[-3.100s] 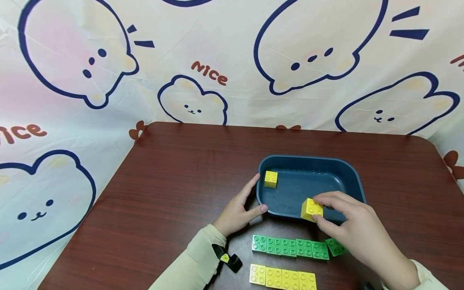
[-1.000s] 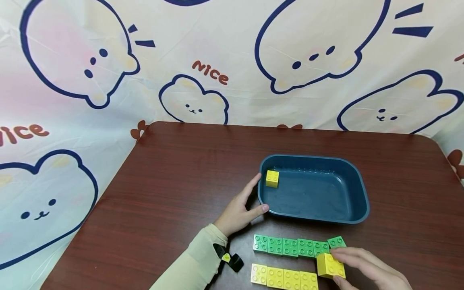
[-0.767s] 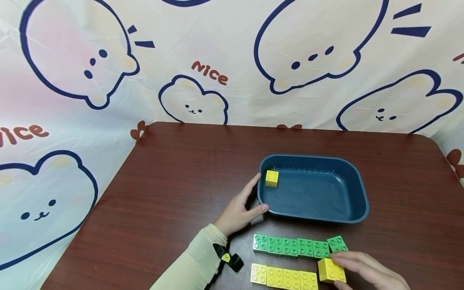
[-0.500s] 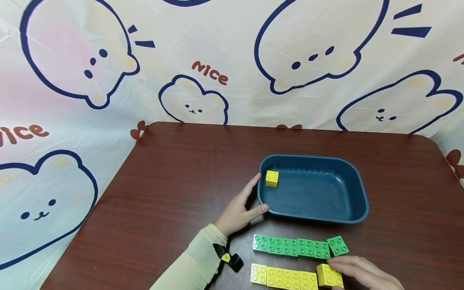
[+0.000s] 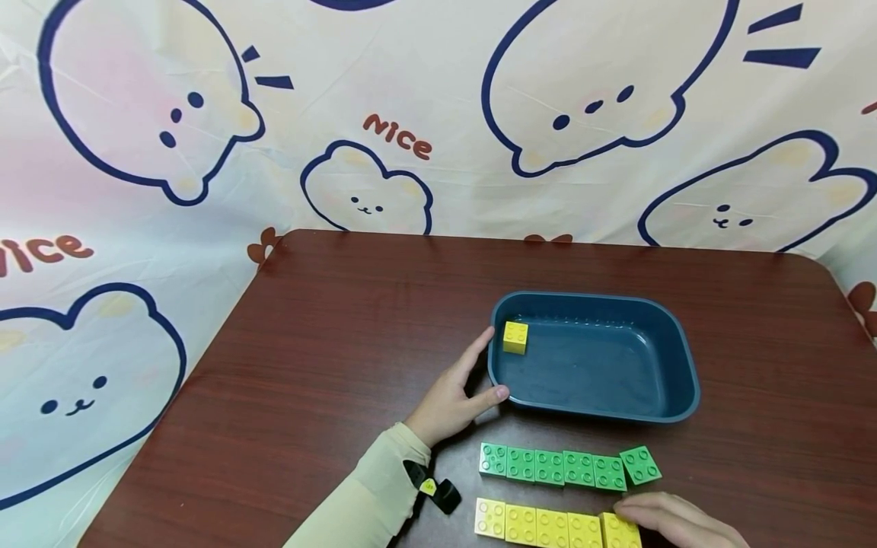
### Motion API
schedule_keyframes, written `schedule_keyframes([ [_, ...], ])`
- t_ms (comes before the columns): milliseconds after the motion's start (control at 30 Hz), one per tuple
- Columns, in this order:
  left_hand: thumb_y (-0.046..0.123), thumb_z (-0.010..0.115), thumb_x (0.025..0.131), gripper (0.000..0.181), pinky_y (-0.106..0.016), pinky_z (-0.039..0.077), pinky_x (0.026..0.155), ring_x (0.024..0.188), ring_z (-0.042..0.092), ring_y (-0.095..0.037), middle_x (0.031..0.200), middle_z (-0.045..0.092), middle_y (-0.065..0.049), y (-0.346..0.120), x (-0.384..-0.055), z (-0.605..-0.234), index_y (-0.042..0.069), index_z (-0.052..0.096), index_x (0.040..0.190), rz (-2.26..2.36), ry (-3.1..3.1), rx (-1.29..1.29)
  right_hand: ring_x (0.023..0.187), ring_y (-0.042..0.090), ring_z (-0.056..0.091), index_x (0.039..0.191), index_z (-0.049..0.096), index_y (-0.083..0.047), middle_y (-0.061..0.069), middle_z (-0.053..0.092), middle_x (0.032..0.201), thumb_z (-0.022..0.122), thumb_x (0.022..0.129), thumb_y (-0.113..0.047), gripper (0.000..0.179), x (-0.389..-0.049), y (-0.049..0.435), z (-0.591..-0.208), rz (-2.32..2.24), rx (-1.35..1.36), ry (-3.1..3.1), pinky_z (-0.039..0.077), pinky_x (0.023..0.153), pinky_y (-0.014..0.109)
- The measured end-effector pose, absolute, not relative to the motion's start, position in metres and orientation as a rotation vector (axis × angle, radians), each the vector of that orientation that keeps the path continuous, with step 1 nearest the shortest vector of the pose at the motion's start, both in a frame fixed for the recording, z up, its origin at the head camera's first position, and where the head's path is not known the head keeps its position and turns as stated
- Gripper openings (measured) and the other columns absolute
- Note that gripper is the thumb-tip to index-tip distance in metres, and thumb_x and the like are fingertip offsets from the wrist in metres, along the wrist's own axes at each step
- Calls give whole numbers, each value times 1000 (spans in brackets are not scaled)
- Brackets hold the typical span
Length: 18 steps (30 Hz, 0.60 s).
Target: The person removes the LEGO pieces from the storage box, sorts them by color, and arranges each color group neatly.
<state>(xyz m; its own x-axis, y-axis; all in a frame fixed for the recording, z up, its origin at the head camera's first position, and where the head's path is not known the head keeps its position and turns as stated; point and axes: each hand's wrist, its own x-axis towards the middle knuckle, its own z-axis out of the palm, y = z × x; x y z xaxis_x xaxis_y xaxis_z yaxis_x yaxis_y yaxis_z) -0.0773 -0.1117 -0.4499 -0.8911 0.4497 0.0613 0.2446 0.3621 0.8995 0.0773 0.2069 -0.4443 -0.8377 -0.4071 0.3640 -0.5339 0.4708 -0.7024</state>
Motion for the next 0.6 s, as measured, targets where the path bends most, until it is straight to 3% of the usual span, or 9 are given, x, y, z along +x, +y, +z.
schedule_keyframes([
  [600,38,69,96,83,-47,24,120,148,23,-8,162,23,17,-111,-77,-449,41,16,160,1551,2431,627,96,2,64,115,71,-29,-15,68,110,90,70,-6,54,80,203,-454,1250,761,-2602,45,81,7],
])
